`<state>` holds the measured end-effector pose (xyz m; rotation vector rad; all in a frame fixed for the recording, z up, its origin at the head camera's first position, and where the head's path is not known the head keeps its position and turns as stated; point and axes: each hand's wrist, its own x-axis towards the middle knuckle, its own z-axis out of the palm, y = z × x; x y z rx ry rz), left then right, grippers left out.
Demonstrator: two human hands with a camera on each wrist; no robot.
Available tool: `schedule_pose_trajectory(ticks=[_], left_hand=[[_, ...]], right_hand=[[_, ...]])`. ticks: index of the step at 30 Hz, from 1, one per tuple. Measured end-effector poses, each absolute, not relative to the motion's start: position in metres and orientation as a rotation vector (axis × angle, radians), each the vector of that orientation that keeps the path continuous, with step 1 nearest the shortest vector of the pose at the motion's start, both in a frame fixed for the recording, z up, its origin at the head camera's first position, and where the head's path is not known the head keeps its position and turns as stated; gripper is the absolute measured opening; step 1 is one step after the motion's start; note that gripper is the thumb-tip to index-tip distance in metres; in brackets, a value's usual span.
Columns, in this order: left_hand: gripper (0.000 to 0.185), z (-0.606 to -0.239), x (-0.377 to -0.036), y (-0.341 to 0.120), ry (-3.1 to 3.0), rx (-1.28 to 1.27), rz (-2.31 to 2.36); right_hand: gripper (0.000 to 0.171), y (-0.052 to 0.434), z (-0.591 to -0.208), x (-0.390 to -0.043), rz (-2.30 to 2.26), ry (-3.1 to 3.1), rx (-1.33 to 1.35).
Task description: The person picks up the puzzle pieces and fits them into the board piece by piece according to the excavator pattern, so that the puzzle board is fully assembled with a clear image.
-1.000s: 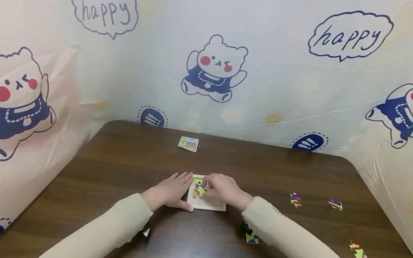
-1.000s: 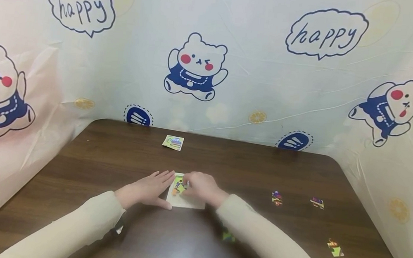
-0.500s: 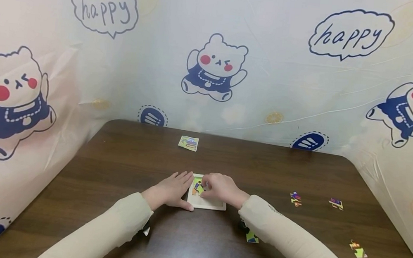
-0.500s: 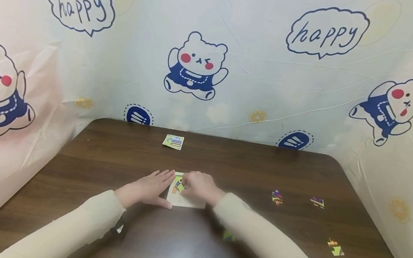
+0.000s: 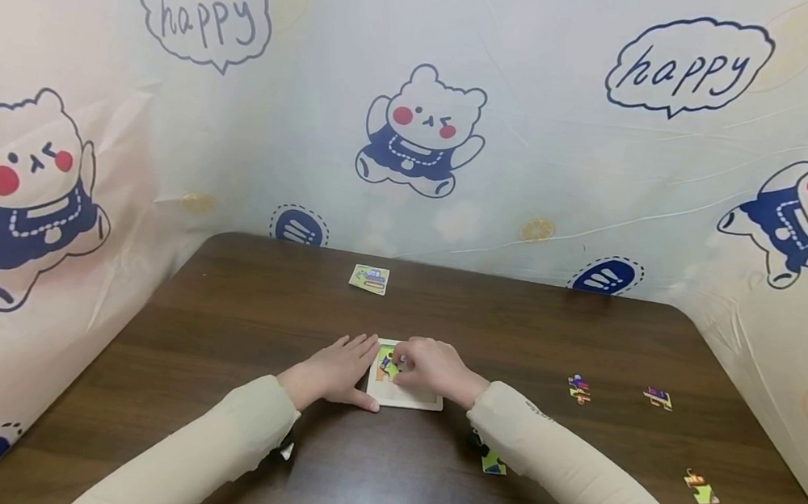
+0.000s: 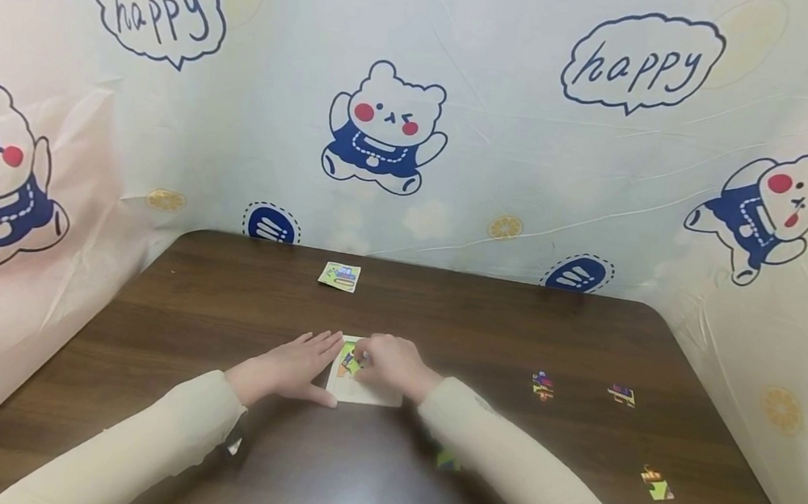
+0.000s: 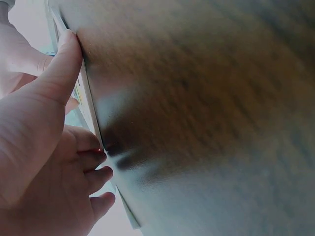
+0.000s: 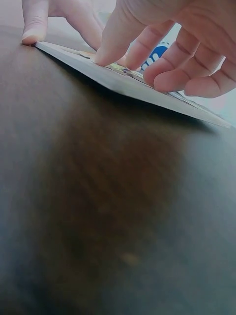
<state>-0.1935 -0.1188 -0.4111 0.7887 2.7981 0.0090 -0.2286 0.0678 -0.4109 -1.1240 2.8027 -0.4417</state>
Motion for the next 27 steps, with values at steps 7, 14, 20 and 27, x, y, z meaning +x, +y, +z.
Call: schedule_pose_trajectory(ticks=[7,14,20,27], left_hand=[[0.099,-0.411,-0.1939,-0.1189,2.796,0.787,0.001],[0.099,-0.4102,-0.1933,-0.1184,2.79,0.779,0.001],[0.099,-0.4091,-0.193,-0.1181,2.787,0.783,-0.005],[0.098,-0.4093,-0.1926,-0.1182,2.794,0.789,-0.005]], right_hand=[[0.021,0.0671,-0.4111,-0.2281,-0.417,2.836,-1.176],[0.026,0.0659,-0.4126,-0.2299,-0.404,2.804,-1.197],[0.028,0.0659,-0.4143,-0.2313,-0.349,2.749,-1.285],[0.027,0.0644,-0.4123,-0.2305,-0.313,2.722,-1.352]])
